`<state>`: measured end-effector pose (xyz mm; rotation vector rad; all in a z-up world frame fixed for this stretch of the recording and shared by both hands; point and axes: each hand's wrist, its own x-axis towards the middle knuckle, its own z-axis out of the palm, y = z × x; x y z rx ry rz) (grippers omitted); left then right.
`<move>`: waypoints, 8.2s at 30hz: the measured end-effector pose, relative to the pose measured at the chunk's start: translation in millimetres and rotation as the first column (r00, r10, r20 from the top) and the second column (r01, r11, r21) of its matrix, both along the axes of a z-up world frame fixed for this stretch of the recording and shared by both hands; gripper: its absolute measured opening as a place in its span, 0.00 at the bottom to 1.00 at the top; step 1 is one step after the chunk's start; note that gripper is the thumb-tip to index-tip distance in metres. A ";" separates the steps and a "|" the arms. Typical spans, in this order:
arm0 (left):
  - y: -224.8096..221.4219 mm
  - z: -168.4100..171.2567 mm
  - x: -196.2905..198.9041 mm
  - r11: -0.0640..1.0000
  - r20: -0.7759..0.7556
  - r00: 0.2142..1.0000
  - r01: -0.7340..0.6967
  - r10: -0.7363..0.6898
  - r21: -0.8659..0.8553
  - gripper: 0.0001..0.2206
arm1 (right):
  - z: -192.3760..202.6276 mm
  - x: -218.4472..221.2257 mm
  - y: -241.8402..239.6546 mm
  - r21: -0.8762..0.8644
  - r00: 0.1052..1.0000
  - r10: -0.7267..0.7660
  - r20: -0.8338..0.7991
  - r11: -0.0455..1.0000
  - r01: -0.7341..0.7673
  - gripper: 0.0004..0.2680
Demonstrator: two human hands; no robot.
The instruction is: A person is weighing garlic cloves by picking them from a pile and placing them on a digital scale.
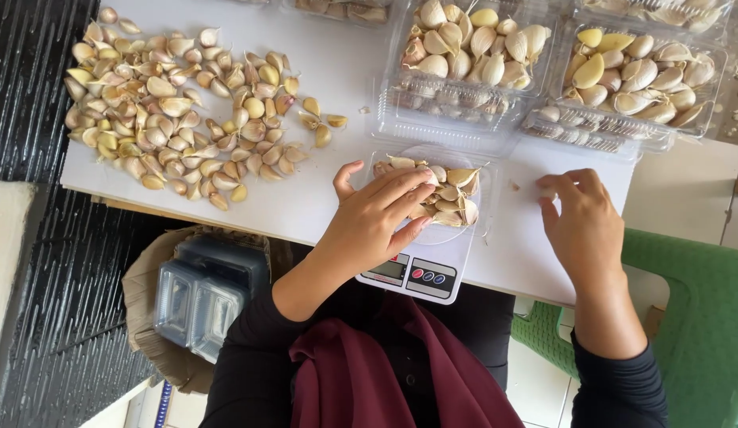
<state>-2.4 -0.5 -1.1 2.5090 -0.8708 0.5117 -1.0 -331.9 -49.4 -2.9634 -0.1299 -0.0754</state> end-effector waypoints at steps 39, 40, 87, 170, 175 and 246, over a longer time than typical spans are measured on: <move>31.0 -12.6 1.7 0.999 -0.127 0.992 -0.023 0.029 0.050 0.19 | 71.8 4.2 89.1 0.426 0.925 0.337 0.174 0.821 -0.379 0.03; 31.4 -13.7 1.8 0.999 -0.126 0.992 -0.023 0.029 0.049 0.19 | 73.3 3.3 91.1 0.426 0.925 0.337 0.174 0.821 -0.380 0.03; 30.5 -25.0 -7.7 0.991 -0.088 0.996 0.000 -0.012 -0.136 0.15 | 78.5 9.1 107.7 0.400 0.869 0.459 0.187 0.772 -0.494 0.03; 145.0 -79.5 -2.6 0.466 -0.028 0.848 -0.318 0.529 -0.826 0.14 | 13.2 140.5 379.5 -0.238 0.428 0.904 0.006 0.417 -0.877 0.08; 145.4 -85.6 -2.9 0.395 -0.035 0.844 -0.287 0.536 -0.873 0.13 | 22.3 146.5 388.2 -0.178 0.490 0.870 -0.055 0.474 -0.862 0.09; 150.9 -99.9 -1.3 0.283 0.054 0.884 -0.091 0.465 -0.955 0.09 | -31.5 141.0 439.4 -0.319 0.395 0.919 0.000 0.374 -0.871 0.10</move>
